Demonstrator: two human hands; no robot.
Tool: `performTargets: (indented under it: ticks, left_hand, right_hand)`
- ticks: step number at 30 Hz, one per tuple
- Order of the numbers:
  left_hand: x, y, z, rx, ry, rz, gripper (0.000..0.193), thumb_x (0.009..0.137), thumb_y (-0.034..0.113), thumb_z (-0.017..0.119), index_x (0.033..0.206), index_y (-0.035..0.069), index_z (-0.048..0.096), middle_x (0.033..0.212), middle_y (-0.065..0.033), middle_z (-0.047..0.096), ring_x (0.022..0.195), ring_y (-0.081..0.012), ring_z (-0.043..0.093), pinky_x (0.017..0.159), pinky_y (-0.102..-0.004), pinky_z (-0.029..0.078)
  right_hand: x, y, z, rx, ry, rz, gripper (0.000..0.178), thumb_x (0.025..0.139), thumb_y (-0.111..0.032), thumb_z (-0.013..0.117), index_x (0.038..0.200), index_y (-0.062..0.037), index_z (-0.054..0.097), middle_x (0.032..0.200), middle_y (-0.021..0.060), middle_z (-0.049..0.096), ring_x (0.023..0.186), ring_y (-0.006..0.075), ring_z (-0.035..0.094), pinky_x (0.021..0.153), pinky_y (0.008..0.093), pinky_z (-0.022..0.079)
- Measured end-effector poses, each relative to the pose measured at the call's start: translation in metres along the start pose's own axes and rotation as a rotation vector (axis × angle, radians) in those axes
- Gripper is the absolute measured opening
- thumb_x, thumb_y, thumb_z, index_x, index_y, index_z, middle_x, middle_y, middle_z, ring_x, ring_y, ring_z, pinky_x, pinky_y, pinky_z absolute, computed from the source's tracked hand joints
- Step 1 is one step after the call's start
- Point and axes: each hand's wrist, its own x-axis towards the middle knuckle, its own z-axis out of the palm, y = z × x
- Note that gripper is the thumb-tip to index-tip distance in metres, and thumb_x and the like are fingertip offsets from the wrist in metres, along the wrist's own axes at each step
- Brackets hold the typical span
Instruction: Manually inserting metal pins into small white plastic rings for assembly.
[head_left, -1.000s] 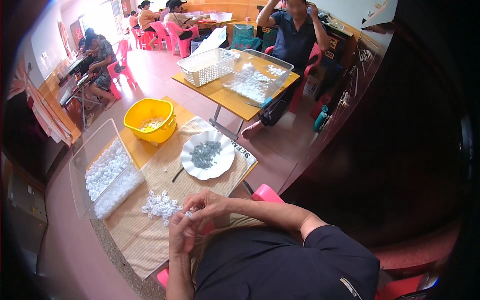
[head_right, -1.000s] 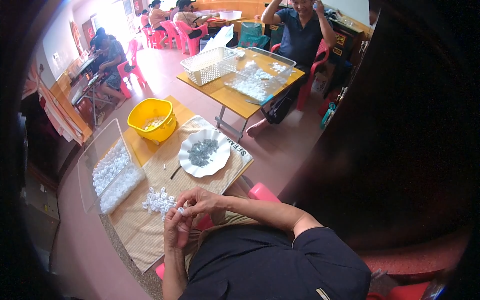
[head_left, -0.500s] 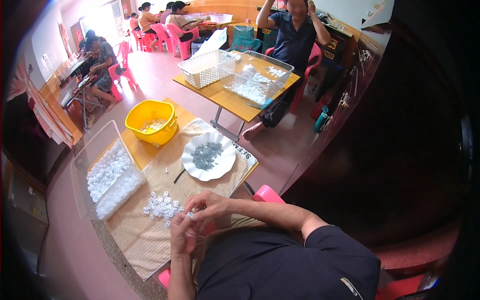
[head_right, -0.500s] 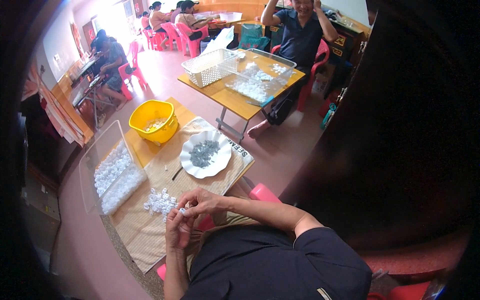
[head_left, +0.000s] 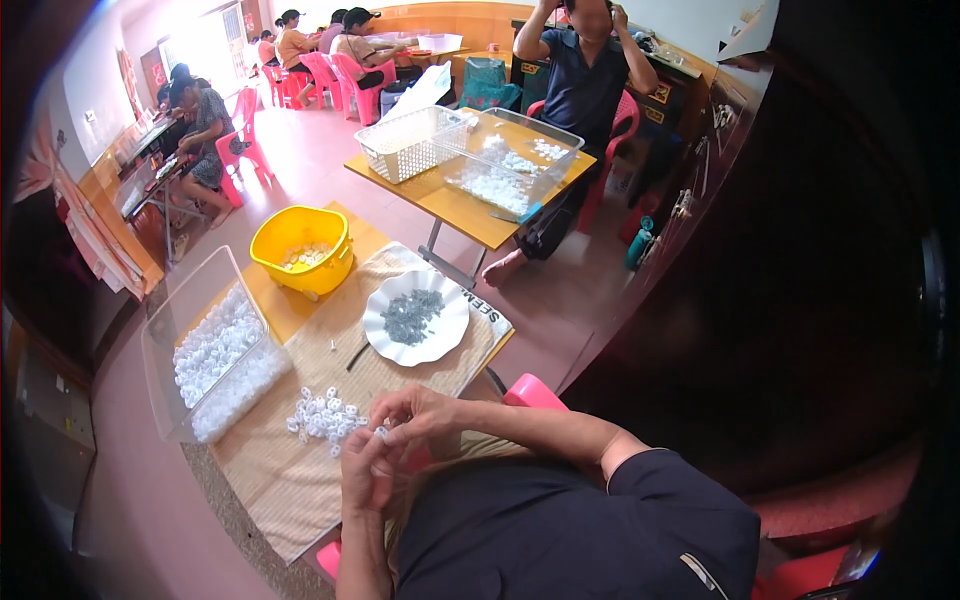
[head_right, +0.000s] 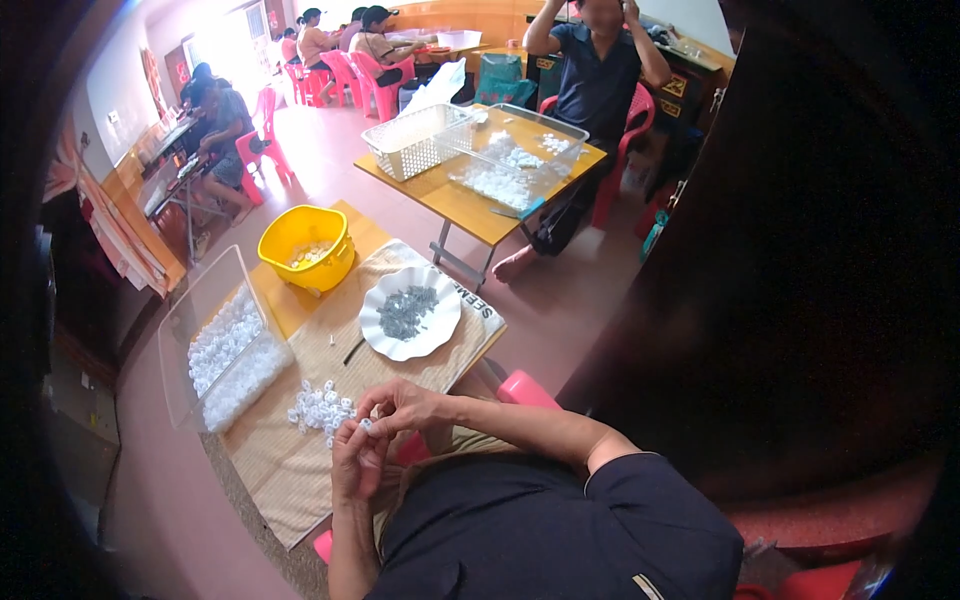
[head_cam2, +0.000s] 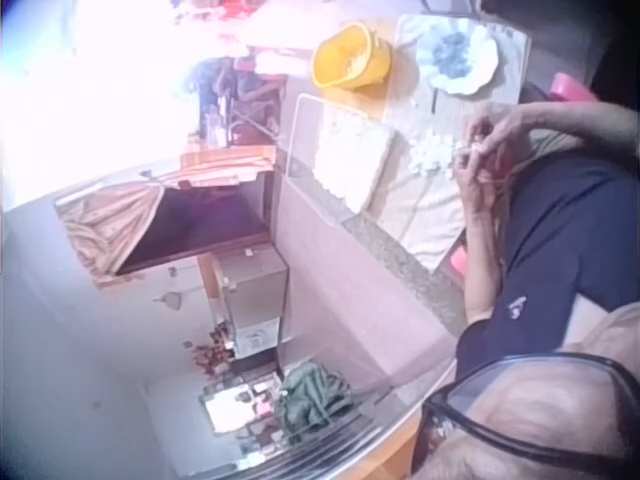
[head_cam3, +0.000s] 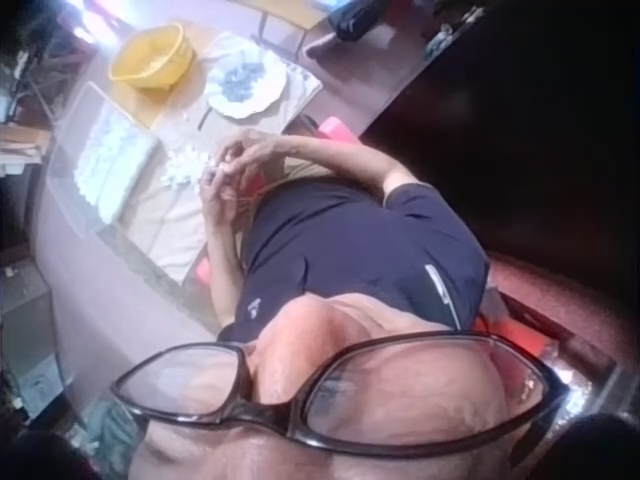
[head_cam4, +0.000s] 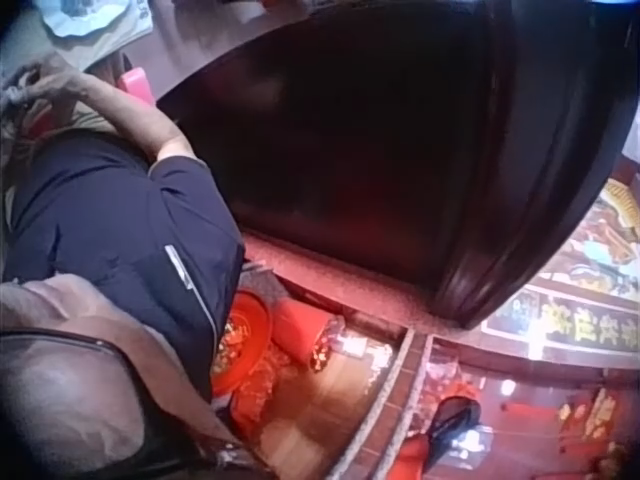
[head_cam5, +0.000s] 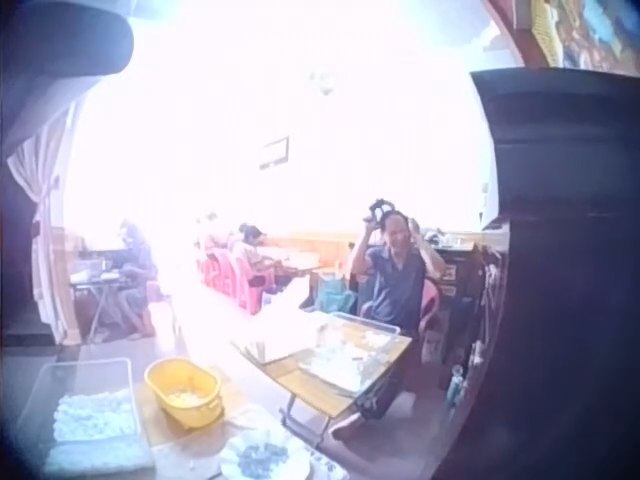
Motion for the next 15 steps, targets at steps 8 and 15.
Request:
performTargets:
  ticks: [8,15]
  left_hand:
    - [0.002,0.0004,-0.008,0.021,-0.057,-0.035,0.007,0.09,0.007,0.062,0.086,0.004,0.056,0.094,-0.0104,0.066,0.088,-0.0206,0.066,0.085,-0.0329,0.056]
    - [-0.0008,-0.0001,-0.0054,0.028,-0.054,-0.01,0.008,0.089,0.006,0.062,0.084,0.004,0.057,0.095,-0.0116,0.066,0.089,-0.0215,0.066,0.085,-0.0333,0.056]
  right_hand:
    - [-0.0013,-0.0085,0.0028,0.011,-0.003,-0.027,0.025,0.084,-0.011,0.071,0.107,-0.0038,0.066,0.106,0.0022,0.056,0.087,0.0071,0.051,0.073,0.0215,0.043]
    - [-0.0017,-0.0053,0.0027,-0.098,0.005,-0.081,0.025,0.084,-0.011,0.071,0.107,-0.0032,0.068,0.106,0.004,0.057,0.087,0.0091,0.052,0.074,0.0228,0.043]
